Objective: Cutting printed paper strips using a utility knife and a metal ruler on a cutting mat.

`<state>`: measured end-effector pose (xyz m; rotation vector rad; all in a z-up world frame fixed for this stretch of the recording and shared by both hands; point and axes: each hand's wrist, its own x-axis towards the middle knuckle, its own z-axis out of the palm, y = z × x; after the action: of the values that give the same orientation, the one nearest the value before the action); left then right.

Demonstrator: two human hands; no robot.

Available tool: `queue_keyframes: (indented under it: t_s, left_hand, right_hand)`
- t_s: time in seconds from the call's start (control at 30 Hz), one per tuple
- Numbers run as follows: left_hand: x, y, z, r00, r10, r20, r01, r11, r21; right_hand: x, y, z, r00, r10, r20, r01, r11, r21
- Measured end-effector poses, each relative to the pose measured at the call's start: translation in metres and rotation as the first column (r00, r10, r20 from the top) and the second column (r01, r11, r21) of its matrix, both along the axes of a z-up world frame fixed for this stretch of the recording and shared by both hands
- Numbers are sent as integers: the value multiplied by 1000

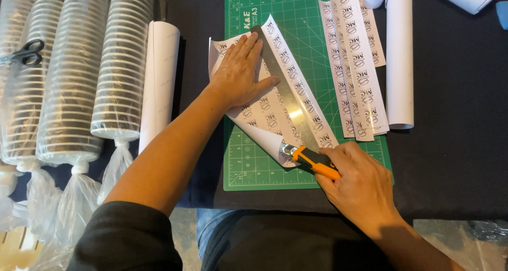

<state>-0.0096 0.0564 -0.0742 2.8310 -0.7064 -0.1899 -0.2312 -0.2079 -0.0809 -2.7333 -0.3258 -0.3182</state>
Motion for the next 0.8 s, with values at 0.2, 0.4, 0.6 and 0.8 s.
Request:
queue_keyframes:
  t_s: [0.2,0.4,0.6,0.8]
  left_hand:
    - [-2,-1,2,1000,8,-10,-8,1000,5]
    - [0,-1,0,1000,1,-1,-1,1000,11]
    - [-5,-6,13,1000,-6,-27,9,995,95]
    - [1,0,-3,1000,-8,21,7,1000,13]
  right_hand:
    - [-1,0,-1,1000,-7,-15,7,1000,-22]
    - [-4,1,-3,999,-20,39,20,1000,1]
    - [-8,7,-4,988,-56,143,55,998,16]
    - [-14,10,-6,977,-36,212,31,999,26]
